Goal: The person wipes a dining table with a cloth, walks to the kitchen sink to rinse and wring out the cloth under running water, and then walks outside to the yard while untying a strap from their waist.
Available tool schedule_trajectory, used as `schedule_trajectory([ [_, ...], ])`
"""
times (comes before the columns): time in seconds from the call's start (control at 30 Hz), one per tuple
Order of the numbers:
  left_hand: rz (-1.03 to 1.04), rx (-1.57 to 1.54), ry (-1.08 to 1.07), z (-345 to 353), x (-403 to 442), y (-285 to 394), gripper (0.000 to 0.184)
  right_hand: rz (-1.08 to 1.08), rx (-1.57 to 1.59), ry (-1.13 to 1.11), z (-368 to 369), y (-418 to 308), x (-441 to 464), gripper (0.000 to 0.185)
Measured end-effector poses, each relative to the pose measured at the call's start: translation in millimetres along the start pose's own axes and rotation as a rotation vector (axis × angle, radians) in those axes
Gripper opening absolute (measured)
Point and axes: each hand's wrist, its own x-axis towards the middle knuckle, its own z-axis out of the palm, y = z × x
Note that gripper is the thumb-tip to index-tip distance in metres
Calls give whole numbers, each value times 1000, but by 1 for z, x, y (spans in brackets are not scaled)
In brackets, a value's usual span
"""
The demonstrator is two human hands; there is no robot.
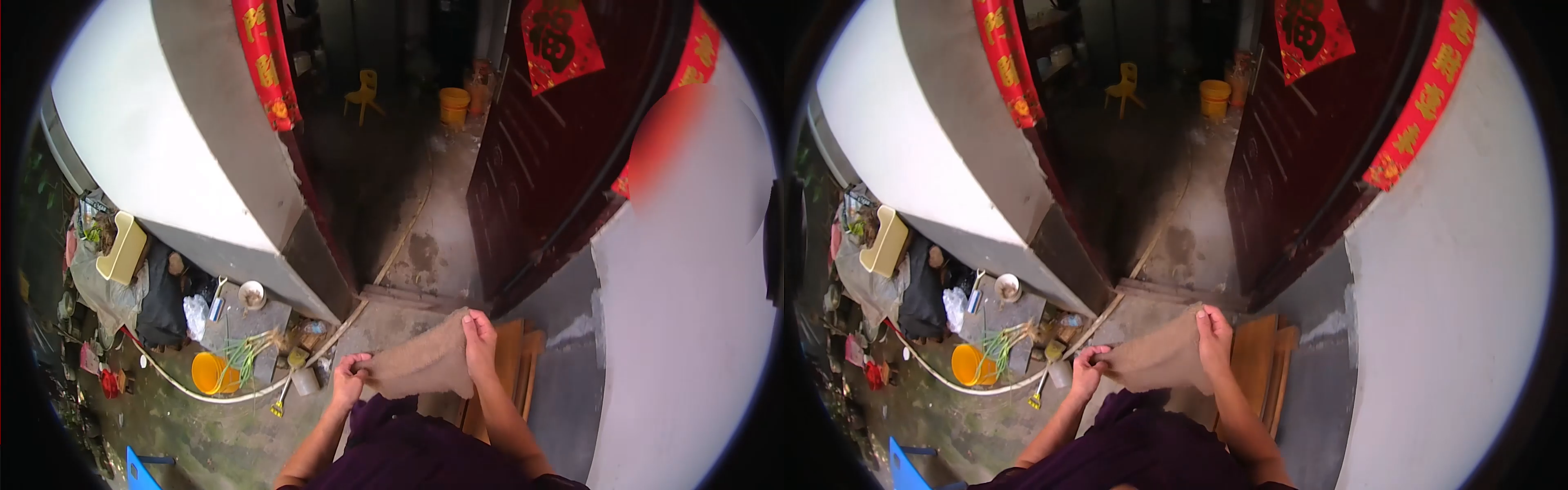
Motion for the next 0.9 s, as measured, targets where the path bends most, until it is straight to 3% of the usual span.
schedule_trajectory([
  [0.1, -131, -172, -47, 24, 86, 38, 28, -16, -24, -26, 18, -15, 99, 21],
  [0.23, 20, -103, -70, 60, 185, 97, 25, -126, -170, 53, 15, -33, 211, 20],
  [0.3, 38, -88, -105, 76, 230, 133, 25, -117, -82, 111, 28, -53, 252, 19],
  [0.43, 288, 130, 13, 95, 321, 179, 27, -178, -64, 186, 27, -33, 354, 18],
  [0.53, 259, 171, 112, 97, 395, 187, 25, -149, -68, 201, 45, -34, 438, 16],
  [0.73, 237, 112, 296, 105, 547, 177, 21, -220, -46, 20, 118, -22, 625, 19],
  [0.8, -65, 49, 245, 107, 595, 175, 19, -251, -79, -30, 142, -25, 694, 19],
  [0.9, -62, 385, 291, 106, 650, 240, 32, -223, -84, -138, 195, -28, 777, 20],
])
